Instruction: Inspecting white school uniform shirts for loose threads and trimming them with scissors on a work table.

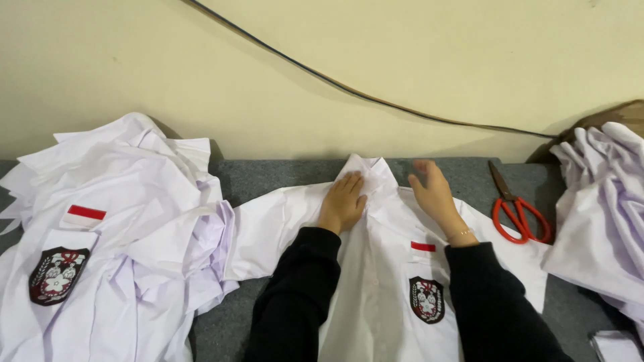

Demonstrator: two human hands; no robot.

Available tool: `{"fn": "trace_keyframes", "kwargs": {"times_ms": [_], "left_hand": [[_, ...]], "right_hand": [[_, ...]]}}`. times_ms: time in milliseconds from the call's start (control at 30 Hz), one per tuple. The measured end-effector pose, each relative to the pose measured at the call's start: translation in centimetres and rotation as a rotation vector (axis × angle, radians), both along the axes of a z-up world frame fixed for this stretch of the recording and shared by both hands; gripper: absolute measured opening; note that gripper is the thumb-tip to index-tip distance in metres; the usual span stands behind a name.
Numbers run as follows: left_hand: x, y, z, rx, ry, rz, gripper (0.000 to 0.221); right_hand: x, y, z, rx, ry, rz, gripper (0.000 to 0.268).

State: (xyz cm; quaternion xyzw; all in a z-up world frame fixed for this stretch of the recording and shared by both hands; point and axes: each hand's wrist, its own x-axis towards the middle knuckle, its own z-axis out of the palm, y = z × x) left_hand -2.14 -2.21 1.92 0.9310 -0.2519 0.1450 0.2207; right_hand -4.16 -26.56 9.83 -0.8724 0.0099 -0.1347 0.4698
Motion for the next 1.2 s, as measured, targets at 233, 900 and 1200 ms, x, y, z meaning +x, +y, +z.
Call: {"fn": "trace_keyframes", "kwargs": {"times_ms": [233, 900, 1200], "left_hand": [[1.1, -0.5, -1.6, 0.130, 0.109, 0.060, 0.062], [-26.0, 10.4, 9.6, 0.121, 0.322, 0.034, 0.052], [-33.4, 15.4, 5.9, 0.148, 0.449, 0.166, 0.059]], "right_hand": [[-12.2, -12.6, 3.0, -0.772, 0.553, -0.328, 0.053], [-21.9, -12.7, 5.1, -0.351, 0.548, -0.297, 0.055], [-19.9, -17.5, 5.4, -0.611, 0.170, -0.476, 0.049]]}}
